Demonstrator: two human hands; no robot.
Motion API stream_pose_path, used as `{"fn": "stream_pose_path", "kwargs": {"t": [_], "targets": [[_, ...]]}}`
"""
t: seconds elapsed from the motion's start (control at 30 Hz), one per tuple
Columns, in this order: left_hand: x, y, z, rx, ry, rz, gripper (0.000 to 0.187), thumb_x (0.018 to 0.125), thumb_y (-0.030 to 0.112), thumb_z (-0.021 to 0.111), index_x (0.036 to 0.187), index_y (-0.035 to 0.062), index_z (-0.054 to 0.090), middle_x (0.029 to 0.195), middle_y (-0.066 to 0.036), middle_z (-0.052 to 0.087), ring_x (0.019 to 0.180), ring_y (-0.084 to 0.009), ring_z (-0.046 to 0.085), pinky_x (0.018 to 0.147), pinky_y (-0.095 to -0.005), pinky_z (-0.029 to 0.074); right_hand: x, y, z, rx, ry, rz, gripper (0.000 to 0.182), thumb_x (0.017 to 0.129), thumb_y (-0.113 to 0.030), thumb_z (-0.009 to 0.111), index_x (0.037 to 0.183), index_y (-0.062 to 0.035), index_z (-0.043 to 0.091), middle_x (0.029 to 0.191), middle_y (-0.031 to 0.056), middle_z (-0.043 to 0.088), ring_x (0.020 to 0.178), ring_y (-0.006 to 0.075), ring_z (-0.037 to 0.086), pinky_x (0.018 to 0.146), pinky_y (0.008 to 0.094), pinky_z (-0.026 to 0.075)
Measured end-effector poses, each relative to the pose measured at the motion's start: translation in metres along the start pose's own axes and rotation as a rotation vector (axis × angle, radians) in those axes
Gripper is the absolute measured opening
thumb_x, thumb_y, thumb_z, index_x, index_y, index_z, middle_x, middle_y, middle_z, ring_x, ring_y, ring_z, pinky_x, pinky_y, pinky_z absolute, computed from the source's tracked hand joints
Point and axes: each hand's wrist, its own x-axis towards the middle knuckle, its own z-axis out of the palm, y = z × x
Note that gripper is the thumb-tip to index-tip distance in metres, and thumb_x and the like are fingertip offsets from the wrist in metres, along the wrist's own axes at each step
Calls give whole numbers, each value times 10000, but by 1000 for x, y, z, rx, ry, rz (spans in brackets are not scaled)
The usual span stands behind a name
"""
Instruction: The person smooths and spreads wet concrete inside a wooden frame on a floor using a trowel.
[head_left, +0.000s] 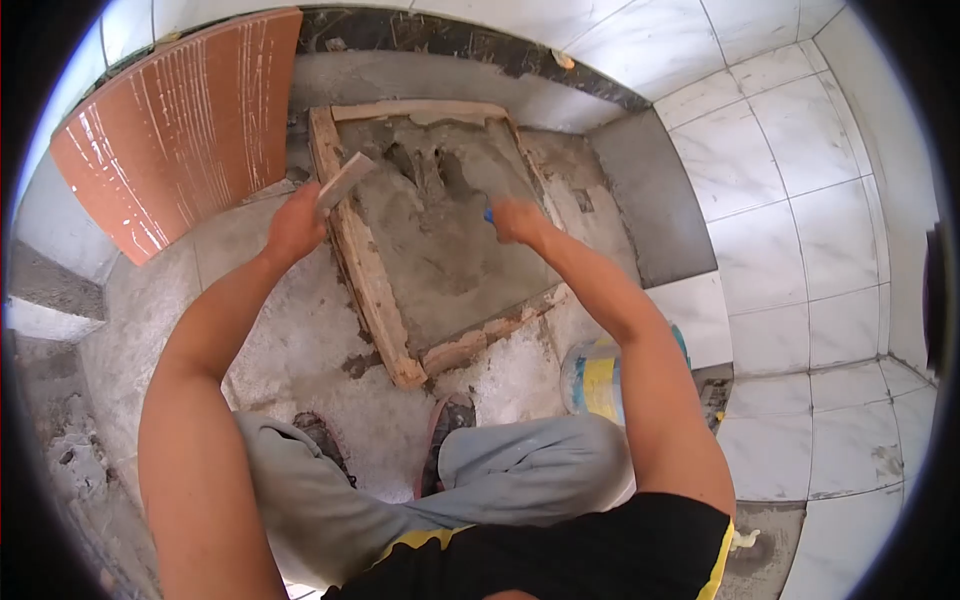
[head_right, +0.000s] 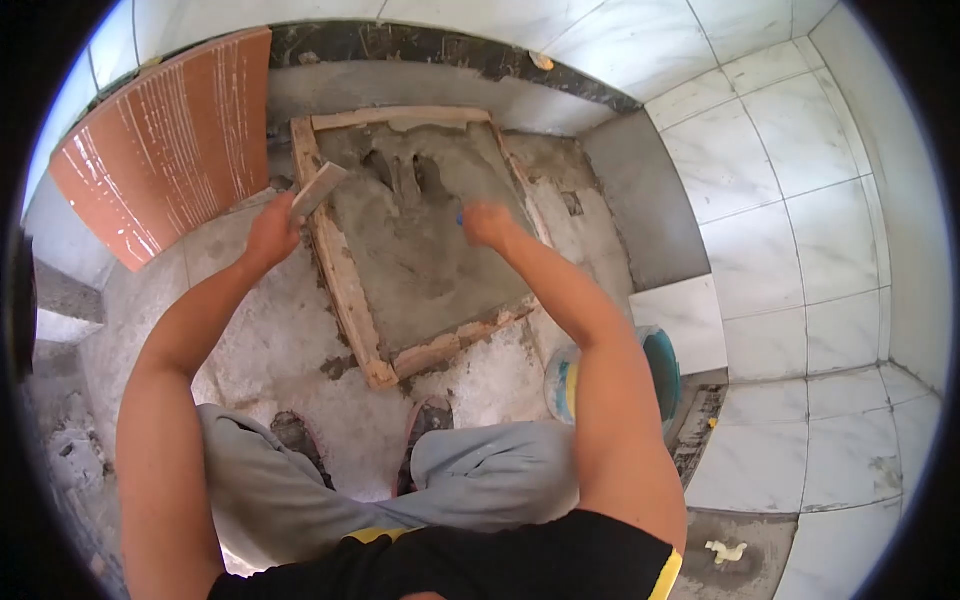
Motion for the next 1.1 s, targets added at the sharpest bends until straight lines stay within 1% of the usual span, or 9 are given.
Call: {"fn": "stream_pose_path", "kwargs": {"t": [0.07, 0.13, 0.27, 0.37, 0.47, 0.67, 0.83, 0.97, 1.1], "targets": [[-1, -1, -5, -7, 13, -1, 255, 842, 67, 625, 1072, 32, 521, 1067, -233, 588, 1027, -444, 564, 858, -501, 460, -6, 18, -13, -84, 96, -75, 266, 771, -128, 631, 1010, -65, 730, 1067, 143, 720, 1033, 295, 689, 802, 417, 562], [-2, -2, 1, 4, 93, 53, 267, 833, 65, 633, 1074, 37, 521, 1069, -229, 590, 1022, -443, 567, 860, -501, 461, -24, 33, -62, -201, -30, -130, 254, 723, -119, 642, 949, -59, 741, 1007, 143, 731, 987, 288, 703, 769, 425, 561], [1, -7, 5, 21, 7, 0, 282, 832, 85, 636, 1080, 44, 509, 1092, -222, 584, 1029, -439, 566, 868, -505, 461, -22, 33, -133, -297, -71, -34, 272, 693, -113, 649, 940, -72, 756, 998, 125, 740, 980, 278, 710, 743, 417, 561], [2, -9, 4, 29, 17, 8, 287, 828, 94, 639, 1073, 40, 498, 1097, -222, 581, 1032, -438, 565, 866, -508, 460, 29, 16, -115, -118, 178, 19, 284, 716, -122, 682, 987, -75, 753, 1033, 120, 737, 992, 284, 709, 752, 404, 566], [3, -6, 2, 28, 40, 20, 271, 830, 90, 635, 1053, 33, 491, 1098, -225, 577, 1034, -439, 564, 861, -509, 460, 93, -16, -73, 8, 279, 29, 248, 739, -115, 647, 960, -59, 743, 999, 145, 731, 992, 315, 699, 774, 410, 575], [2, 1, -4, 9, -29, -11, 267, 840, 92, 635, 1052, 29, 487, 1114, -218, 571, 1038, -439, 561, 846, -512, 454, 80, -30, -13, 125, 164, -30, 249, 793, -110, 640, 1020, -36, 712, 1021, 178, 718, 1003, 320, 695, 793, 428, 573], [0, -3, -1, 14, 2, 1, 283, 835, 85, 641, 1072, 31, 497, 1122, -209, 573, 1047, -429, 562, 860, -511, 456, 11, -18, -20, -55, 54, -74, 257, 795, -135, 634, 1023, -40, 704, 1023, 154, 719, 995, 317, 694, 780, 435, 573], [1, 2, -6, 40, -28, -47, 291, 831, 79, 640, 1081, 32, 499, 1123, -209, 573, 1043, -430, 562, 865, -512, 455, -9, 14, -79, -232, 27, -180, 249, 772, -133, 635, 997, -86, 732, 1024, 122, 730, 981, 289, 703, 780, 422, 562], [0, -2, -3, 5, 0, 4, 278, 836, 77, 634, 1073, 29, 496, 1085, -222, 574, 1031, -443, 557, 853, -510, 454, -38, 5, -178, -200, 93, -80, 267, 738, -128, 641, 982, -82, 742, 1024, 104, 735, 981, 270, 705, 761, 399, 564]]}}
